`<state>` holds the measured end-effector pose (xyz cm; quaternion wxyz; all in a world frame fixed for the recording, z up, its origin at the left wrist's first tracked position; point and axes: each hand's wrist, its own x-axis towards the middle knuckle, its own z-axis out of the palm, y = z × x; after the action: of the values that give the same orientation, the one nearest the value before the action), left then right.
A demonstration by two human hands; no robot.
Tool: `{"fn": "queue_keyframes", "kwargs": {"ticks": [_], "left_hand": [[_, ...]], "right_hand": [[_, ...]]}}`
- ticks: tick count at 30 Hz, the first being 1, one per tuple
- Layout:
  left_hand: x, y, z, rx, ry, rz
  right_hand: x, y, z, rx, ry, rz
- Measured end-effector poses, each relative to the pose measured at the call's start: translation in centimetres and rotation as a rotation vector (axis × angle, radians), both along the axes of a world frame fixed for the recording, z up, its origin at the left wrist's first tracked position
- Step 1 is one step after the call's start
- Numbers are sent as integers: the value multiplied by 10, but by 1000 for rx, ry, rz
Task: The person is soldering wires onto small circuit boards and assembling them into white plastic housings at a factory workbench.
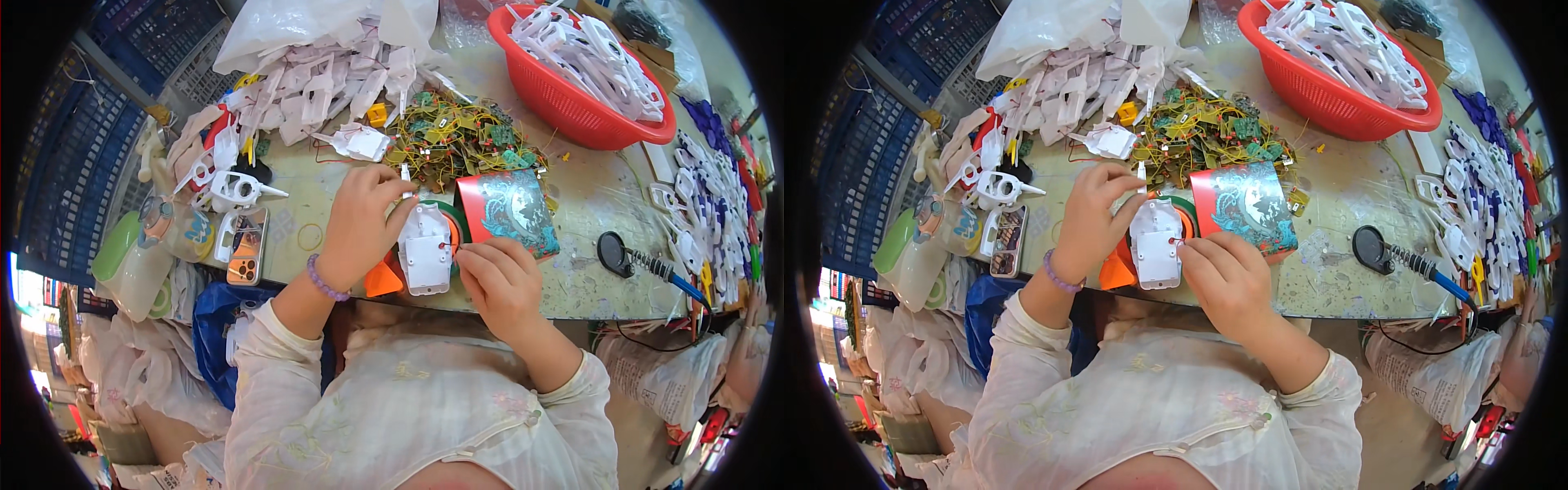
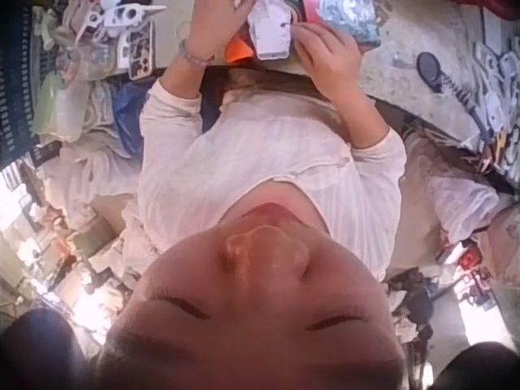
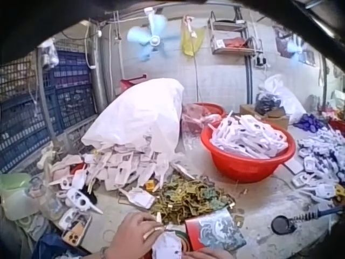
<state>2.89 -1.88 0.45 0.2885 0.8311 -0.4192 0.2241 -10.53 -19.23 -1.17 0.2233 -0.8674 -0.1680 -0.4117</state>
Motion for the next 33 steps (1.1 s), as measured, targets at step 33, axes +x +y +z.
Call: {"fn": "queue_keyframes", "kwargs": {"ticks": [33], "left_hand": [[-8, 31, 33, -523, 1413, -569]], "right_hand": [[3, 4, 0, 185, 85, 116]]}}
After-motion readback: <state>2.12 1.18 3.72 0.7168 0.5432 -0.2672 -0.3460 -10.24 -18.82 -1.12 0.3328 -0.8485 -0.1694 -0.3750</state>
